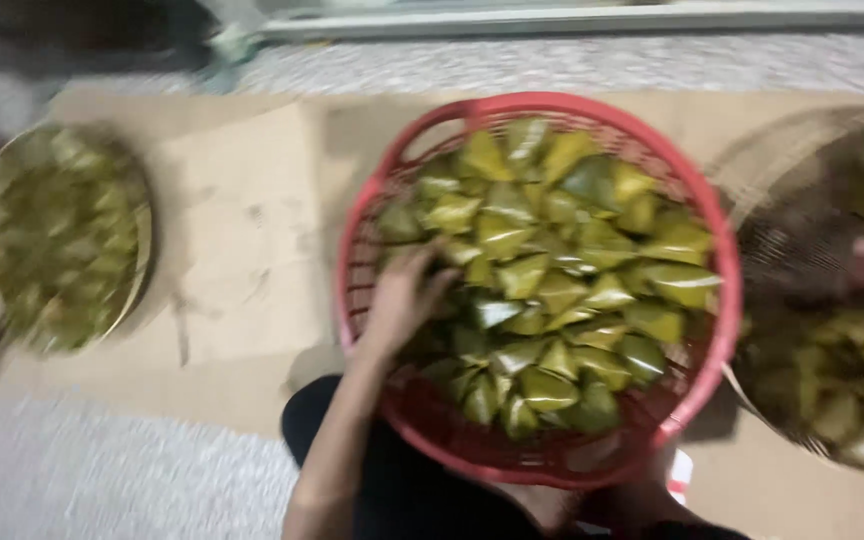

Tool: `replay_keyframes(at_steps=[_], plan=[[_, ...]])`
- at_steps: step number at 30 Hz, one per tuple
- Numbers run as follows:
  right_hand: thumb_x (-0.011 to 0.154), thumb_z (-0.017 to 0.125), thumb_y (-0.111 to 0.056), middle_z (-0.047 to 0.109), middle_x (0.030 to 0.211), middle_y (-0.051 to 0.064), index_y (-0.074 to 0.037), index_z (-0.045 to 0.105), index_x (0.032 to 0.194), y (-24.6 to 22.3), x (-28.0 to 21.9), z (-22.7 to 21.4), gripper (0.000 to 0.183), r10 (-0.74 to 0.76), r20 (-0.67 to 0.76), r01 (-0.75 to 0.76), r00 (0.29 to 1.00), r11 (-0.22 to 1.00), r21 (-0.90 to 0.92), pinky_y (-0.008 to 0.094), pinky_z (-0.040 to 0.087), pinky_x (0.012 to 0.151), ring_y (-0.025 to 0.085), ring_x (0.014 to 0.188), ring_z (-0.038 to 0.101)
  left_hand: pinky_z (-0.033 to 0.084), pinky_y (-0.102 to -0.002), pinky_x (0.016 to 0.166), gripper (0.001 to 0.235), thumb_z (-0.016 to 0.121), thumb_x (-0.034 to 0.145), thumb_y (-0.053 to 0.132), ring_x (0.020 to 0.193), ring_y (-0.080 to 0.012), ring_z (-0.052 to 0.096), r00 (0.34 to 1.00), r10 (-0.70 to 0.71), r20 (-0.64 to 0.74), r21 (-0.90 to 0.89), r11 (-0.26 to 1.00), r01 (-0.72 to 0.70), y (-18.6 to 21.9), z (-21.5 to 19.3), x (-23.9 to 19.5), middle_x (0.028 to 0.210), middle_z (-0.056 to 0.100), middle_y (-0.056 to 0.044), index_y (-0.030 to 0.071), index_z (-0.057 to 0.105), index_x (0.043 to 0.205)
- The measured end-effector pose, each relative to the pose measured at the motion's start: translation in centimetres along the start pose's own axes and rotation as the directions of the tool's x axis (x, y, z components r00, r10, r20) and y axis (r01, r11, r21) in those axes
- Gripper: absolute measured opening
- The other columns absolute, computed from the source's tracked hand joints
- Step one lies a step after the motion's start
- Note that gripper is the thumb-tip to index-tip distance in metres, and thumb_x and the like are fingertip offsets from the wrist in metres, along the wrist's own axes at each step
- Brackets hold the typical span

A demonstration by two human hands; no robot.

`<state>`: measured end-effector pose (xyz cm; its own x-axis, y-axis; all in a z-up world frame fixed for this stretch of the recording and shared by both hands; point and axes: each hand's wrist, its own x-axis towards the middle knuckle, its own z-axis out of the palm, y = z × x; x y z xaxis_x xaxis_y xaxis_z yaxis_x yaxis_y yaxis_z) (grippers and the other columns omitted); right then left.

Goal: Sorting and inspecting leaf-wrapped food items in a large red basket

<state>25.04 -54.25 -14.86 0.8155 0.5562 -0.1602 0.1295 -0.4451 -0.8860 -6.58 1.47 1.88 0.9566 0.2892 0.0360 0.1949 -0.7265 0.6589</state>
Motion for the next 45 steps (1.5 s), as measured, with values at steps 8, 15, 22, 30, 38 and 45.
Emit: replay_keyframes(at_steps=[8,15,22,30,38,45], plan=[[0.094,0.054,-0.077,0.086,0.098,0.002,-0.039,0.071,0.137,-1.6,-2.8,-4.8,0.059,0.359,-0.237,-0.298,0.903,0.125,-0.946,0.038,0.063,0.062,0.028,0.073,0.083,0.019,-0.068,0.117,0.089,0.049,0.097,0.061,0.152,-0.0507,0.008,0.984,-0.062,0.169,0.582,0.811,-0.049,0.3,3.5,-0.4,0.169,0.004,-0.021,0.005,0.022,0.16],[0.113,0.048,-0.049,0.082,0.094,-0.002,-0.028,0.064,0.137,-0.9,-3.8,-1.4,0.035,0.403,-0.257,-0.25,0.878,-0.071,-0.966,0.027,0.067,0.059,0.012,0.076,0.08,0.011,-0.067,0.118,0.093,0.045,0.098,0.065,0.153,-0.047,0.0,0.963,-0.152,0.222,0.577,0.816,-0.004,0.8,3.0,-0.5,0.17,-0.004,-0.017,0.01,0.007,0.163],[0.119,0.066,-0.01,0.071,0.116,0.017,-0.003,0.072,0.139,2.7,-6.6,-4.4,0.022,-0.115,-0.36,-0.196,0.926,0.668,-0.718,0.035,0.056,0.077,0.029,0.089,0.067,0.036,-0.053,0.117,0.113,0.084,0.081,0.021,0.141,-0.033,0.026,0.941,0.307,-0.139,0.101,0.95,-0.295,10.7,2.0,-0.8,0.154,0.017,-0.015,0.019,0.006,0.163],[0.111,0.052,0.0,0.055,0.12,0.035,0.019,0.047,0.15,-17.9,-5.4,0.6,0.044,0.209,-0.154,-0.207,0.966,0.978,0.03,0.054,0.05,0.081,0.046,0.094,0.057,0.061,-0.041,0.1,0.089,0.068,0.089,0.013,0.132,-0.0414,0.052,0.965,0.235,0.117,-0.915,0.404,0.013,21.4,7.2,-1.7,0.172,0.008,-0.024,0.005,0.016,0.161],[0.088,0.076,0.001,0.074,0.096,0.009,0.005,0.076,0.106,-37.3,-6.3,12.2,0.019,-0.118,-0.054,0.099,0.991,0.957,-0.274,0.024,0.046,0.056,0.014,0.061,0.06,0.058,-0.044,0.096,0.078,0.068,0.085,0.006,0.116,-0.0381,0.06,0.963,-0.088,0.255,-0.933,0.24,0.269,20.8,7.3,-4.5,0.136,0.046,-0.027,0.0,0.025,0.151],[0.093,0.076,0.002,0.075,0.097,0.016,0.005,0.076,0.108,-35.9,-4.8,12.4,0.015,-0.06,0.023,0.064,0.998,0.962,-0.266,0.026,0.057,0.053,0.019,0.064,0.069,0.067,-0.039,0.074,0.044,0.059,0.087,-0.015,0.09,-0.033,0.069,0.898,-0.233,0.374,-0.866,-0.434,0.248,9.8,2.6,-8.1,0.142,0.049,-0.028,-0.004,0.053,0.129]])
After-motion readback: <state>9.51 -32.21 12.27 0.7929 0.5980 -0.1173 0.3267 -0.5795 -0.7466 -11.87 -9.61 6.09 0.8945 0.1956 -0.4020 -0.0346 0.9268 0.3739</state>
